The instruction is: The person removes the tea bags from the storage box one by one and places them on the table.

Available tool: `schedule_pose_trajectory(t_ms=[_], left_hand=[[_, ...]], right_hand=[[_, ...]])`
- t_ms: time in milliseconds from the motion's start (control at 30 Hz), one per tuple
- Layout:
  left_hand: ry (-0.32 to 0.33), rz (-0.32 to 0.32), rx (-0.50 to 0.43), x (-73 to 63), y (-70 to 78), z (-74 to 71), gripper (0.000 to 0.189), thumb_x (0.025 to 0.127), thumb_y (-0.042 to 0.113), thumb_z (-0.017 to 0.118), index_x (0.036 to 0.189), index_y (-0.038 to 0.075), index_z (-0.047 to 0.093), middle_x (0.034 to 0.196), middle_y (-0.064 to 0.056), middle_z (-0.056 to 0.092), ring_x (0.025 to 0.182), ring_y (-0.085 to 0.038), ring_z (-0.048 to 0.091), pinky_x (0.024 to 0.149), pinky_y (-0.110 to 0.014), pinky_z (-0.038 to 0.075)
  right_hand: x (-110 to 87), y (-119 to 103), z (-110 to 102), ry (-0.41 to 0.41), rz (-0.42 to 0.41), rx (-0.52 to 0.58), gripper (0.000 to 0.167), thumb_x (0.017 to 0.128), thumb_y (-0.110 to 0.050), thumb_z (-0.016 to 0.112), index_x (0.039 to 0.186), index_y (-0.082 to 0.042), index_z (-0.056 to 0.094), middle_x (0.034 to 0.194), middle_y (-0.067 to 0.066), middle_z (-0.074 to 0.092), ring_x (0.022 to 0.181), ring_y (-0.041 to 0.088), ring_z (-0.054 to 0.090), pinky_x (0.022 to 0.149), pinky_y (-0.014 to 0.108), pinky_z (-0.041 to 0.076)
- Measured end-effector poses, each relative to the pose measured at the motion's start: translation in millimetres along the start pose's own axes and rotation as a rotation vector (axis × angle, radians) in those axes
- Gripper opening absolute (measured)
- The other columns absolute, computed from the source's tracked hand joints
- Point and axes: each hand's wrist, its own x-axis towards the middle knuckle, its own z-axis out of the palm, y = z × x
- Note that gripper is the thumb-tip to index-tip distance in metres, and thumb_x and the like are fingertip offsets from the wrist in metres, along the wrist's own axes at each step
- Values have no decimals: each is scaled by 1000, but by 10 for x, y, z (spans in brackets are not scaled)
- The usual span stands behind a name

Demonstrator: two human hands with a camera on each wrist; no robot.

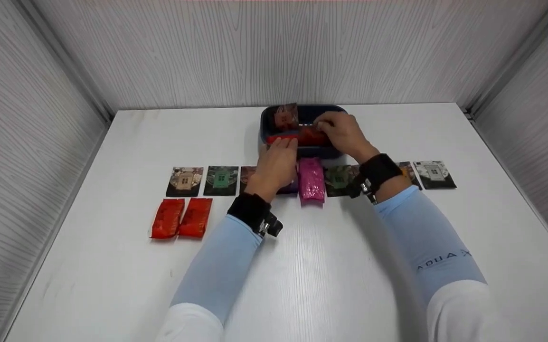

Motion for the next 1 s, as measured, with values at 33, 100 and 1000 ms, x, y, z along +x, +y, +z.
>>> schedule_pose_trajectory(t_ms=[33, 100, 1000], left_hand=[[31, -12, -30, 0, -2, -16, 63, 104, 15, 62, 162, 7, 40, 164, -13, 45, 154, -34, 39, 124, -58, 34], [98, -31, -90, 3, 1, -54, 58, 105, 15, 59, 160, 7, 43, 161, -14, 49, 151, -34, 43, 122, -55, 38], [228, -43, -756, -325, -3, -242, 57, 105, 14, 65, 157, 19, 41, 136, -13, 68, 122, -24, 67, 102, -39, 56]], right_hand=[[-24, -16, -7, 29, 1, 18, 27, 111, -14, 55, 129, -3, 71, 120, 17, 74, 108, 28, 69, 91, 42, 53], [-55, -50, -21, 42, 9, 24, 30, 110, -19, 57, 133, -3, 68, 119, 16, 74, 105, 27, 69, 89, 42, 54], [-715, -473, 230, 140, -176, 256, 14, 103, -4, 66, 116, -2, 73, 108, 12, 73, 91, 17, 66, 74, 19, 56]])
